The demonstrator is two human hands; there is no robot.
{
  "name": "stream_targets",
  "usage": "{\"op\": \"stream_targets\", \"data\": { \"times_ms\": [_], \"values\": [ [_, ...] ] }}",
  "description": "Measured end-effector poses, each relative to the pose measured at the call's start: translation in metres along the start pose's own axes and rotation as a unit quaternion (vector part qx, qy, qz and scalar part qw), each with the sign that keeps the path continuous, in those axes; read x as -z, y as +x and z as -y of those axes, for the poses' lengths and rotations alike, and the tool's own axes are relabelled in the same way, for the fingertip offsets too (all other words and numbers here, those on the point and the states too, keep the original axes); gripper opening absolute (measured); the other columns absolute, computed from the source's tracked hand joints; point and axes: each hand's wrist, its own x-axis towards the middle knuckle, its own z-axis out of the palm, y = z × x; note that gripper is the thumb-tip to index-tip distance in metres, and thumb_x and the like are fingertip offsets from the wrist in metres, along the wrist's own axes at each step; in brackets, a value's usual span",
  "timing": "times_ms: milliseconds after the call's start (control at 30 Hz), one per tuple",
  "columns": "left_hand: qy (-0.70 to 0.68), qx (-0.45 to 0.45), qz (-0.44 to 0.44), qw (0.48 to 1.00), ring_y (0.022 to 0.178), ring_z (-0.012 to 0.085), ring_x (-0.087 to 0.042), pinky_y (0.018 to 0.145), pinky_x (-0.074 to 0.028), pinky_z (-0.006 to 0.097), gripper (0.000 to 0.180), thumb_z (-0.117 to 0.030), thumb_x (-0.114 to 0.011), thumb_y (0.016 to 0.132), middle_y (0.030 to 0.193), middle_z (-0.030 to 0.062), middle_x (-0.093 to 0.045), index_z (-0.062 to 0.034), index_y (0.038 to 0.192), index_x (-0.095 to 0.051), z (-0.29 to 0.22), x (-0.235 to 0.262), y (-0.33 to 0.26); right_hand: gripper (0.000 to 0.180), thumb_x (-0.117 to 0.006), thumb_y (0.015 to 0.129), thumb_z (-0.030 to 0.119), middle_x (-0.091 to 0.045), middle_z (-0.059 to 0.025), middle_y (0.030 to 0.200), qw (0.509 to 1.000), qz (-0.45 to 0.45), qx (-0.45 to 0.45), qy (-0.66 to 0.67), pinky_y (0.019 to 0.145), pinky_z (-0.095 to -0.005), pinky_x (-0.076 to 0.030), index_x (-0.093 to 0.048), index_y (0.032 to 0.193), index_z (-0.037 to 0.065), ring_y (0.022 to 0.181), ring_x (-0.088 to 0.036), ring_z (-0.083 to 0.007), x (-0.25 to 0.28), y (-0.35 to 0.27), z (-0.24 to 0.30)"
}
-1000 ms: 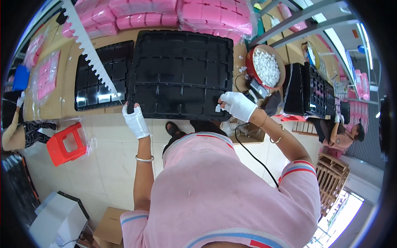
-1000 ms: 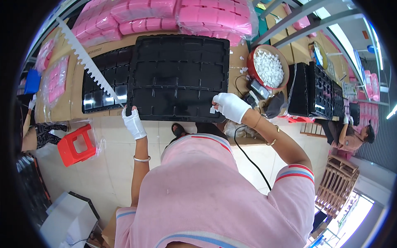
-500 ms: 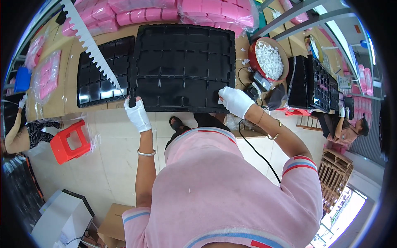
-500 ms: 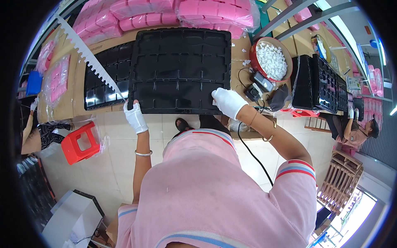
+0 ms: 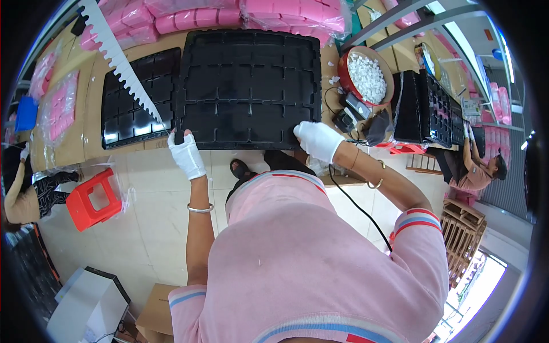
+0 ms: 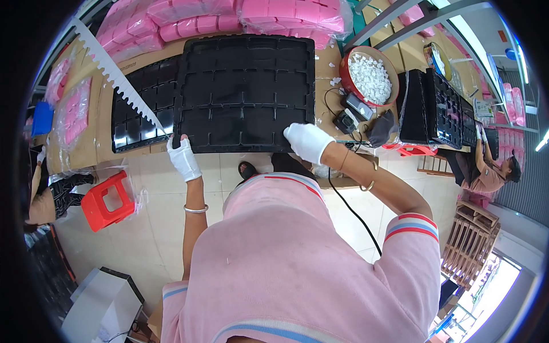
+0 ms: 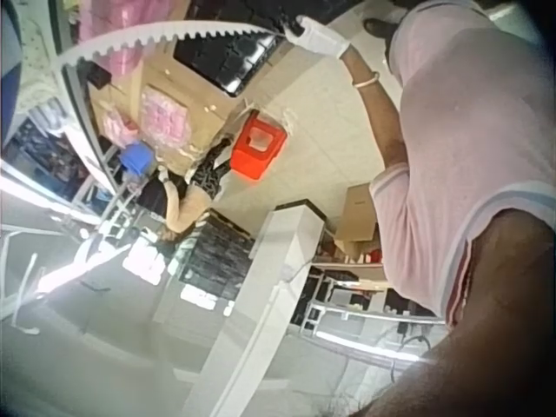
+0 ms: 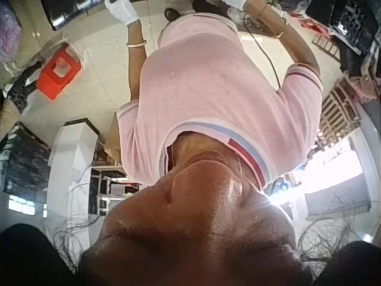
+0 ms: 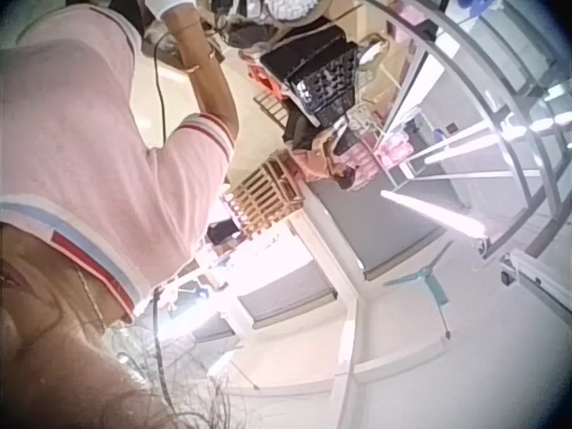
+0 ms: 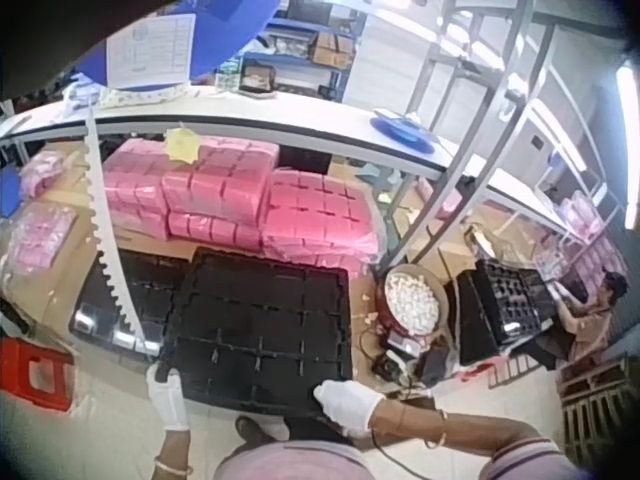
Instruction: The person assembles small white plastic clips and pink foam blocks into a black plastic tray by hand.
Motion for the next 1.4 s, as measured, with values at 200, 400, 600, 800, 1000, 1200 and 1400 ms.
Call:
{"op": "stream_targets", "data": {
  "times_ms": [200, 400, 600, 800, 1000, 1200, 1400],
  "values": [
    [0.031, -0.004, 0.007, 0.999, 0.112, 0.0271, -0.060, 0.103, -0.043, 0.035, 0.046, -0.027, -0.070, 0.097, 0.122, 0.0169, -0.064, 0.0012, 0.131, -0.057, 0.006, 0.005, 0.006, 0.007, -0.068, 0.088, 0.007, -0.062, -0.0177, 0.075, 0.949, -0.211, -0.069, 0.224, 0.067, -0.0393, -0.053, -0.063, 0.088, 0.002, 0.072, -0.065, -0.0347, 0.066, -0.004, -0.048],
    [0.055, -0.124, -0.021, 0.990, 0.119, 0.0271, -0.058, 0.108, -0.041, 0.035, 0.039, -0.018, -0.067, 0.098, 0.128, 0.0144, -0.061, 0.0008, 0.131, -0.057, -0.028, 0.011, 0.007, 0.020, -0.059, 0.086, -0.003, -0.070, -0.0155, 0.092, 0.844, -0.481, -0.212, 0.110, 0.076, -0.0357, -0.054, -0.069, 0.102, 0.004, 0.084, -0.069, -0.0292, 0.029, -0.036, -0.247],
    [0.012, -0.238, 0.075, 0.968, 0.117, 0.0244, -0.060, 0.105, -0.045, 0.033, 0.027, -0.007, -0.061, 0.100, 0.127, 0.0117, -0.064, 0.0013, 0.125, -0.061, -0.103, -0.006, 0.023, 0.015, -0.066, 0.087, 0.015, -0.065, -0.0235, 0.120, 0.847, -0.399, -0.352, -0.026, 0.086, -0.0490, -0.052, -0.074, 0.098, 0.009, 0.099, -0.066, -0.0410, -0.024, -0.035, -0.367],
    [-0.010, -0.292, 0.170, 0.941, 0.100, 0.0216, -0.069, 0.093, -0.051, 0.029, 0.014, -0.009, -0.068, 0.095, 0.107, 0.0080, -0.072, -0.0023, 0.106, -0.073, -0.168, -0.093, 0.080, 0.015, -0.064, 0.087, 0.013, -0.069, -0.0184, 0.090, 0.803, -0.532, -0.263, 0.050, 0.075, -0.0480, -0.053, -0.069, 0.101, 0.007, 0.085, -0.067, -0.0417, 0.054, 0.046, -0.298],
    [0.091, -0.396, 0.227, 0.885, 0.110, 0.0321, -0.066, 0.094, -0.053, 0.037, 0.029, -0.011, -0.077, 0.081, 0.118, 0.0141, -0.069, -0.0044, 0.109, -0.073, -0.192, -0.256, 0.163, 0.019, -0.074, 0.079, 0.018, -0.068, -0.0121, 0.093, 0.855, -0.489, -0.168, -0.039, 0.078, -0.0459, -0.053, -0.074, 0.096, 0.012, 0.089, -0.067, -0.0340, 0.118, 0.148, -0.284],
    [0.131, -0.445, 0.265, 0.845, 0.115, 0.0319, -0.062, 0.096, -0.053, 0.040, 0.045, 0.001, -0.075, 0.074, 0.130, 0.0133, -0.063, -0.0067, 0.118, -0.071, -0.167, -0.341, 0.215, 0.024, -0.078, 0.072, 0.022, -0.070, -0.0072, 0.094, 0.881, -0.403, -0.219, -0.113, 0.077, -0.0449, -0.051, -0.074, 0.093, 0.013, 0.090, -0.067, -0.0283, 0.104, 0.184, -0.326],
    [0.151, -0.309, 0.328, 0.880, 0.102, 0.0263, -0.065, 0.092, -0.054, 0.035, 0.048, 0.002, -0.079, 0.071, 0.123, 0.0129, -0.063, -0.0065, 0.117, -0.071, -0.185, -0.354, 0.209, 0.014, -0.073, 0.073, 0.020, -0.070, -0.0050, 0.089, 0.881, -0.396, -0.238, -0.105, 0.075, -0.0449, -0.049, -0.075, 0.085, 0.015, 0.087, -0.067, -0.0263, 0.088, 0.191, -0.343]
  ]
}}
